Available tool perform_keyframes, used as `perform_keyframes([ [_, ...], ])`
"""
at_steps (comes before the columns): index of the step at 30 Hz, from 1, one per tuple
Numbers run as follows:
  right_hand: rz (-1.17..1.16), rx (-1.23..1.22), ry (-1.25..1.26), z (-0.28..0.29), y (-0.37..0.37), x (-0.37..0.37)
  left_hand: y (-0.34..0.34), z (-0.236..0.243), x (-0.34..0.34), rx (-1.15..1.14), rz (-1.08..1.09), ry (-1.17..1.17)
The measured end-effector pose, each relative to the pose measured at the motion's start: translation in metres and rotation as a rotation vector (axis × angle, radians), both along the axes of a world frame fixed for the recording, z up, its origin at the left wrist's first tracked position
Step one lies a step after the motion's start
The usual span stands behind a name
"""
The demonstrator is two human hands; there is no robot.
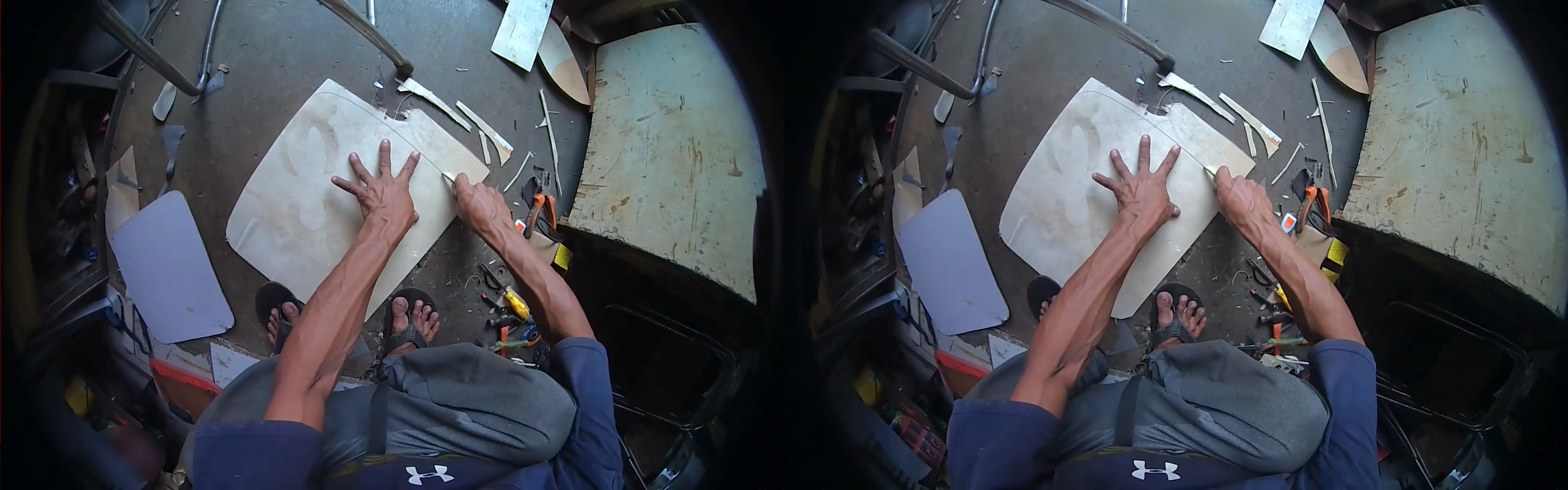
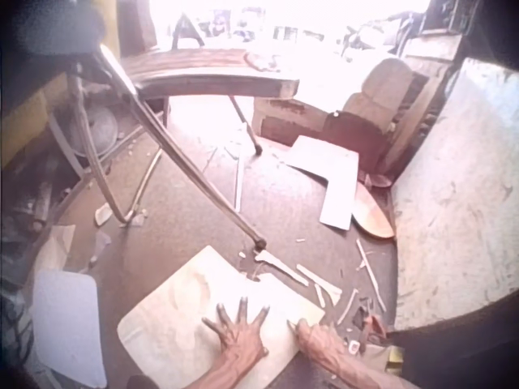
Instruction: The person traces a template onto a thin board, uses a utility knife to score and cut the board into a seat shape, and then places the cut board onto a metal folding chair frame.
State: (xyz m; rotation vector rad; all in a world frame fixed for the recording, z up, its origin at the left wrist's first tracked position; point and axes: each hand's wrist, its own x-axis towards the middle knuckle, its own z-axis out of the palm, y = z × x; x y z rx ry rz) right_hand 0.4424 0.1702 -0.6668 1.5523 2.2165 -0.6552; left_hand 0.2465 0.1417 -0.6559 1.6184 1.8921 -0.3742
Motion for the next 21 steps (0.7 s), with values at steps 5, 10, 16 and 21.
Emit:
perform_keyframes([
  [5,-0.007,-0.007,0.023,-0.002,0.0,0.007,0.002,-0.001,0.001,-0.008,0.007,-0.015],
  [10,-0.04,-0.034,-0.01,0.005,-0.014,0.02,0.002,-0.004,0.005,-0.051,0.029,-0.028],
  [16,-0.174,-0.028,0.036,0.0,-0.029,0.02,0.004,-0.002,0.006,-0.087,0.014,-0.013],
  [21,-0.229,-0.044,0.041,0.001,-0.03,0.018,0.009,0.002,0.011,-0.087,-0.006,0.009],
])
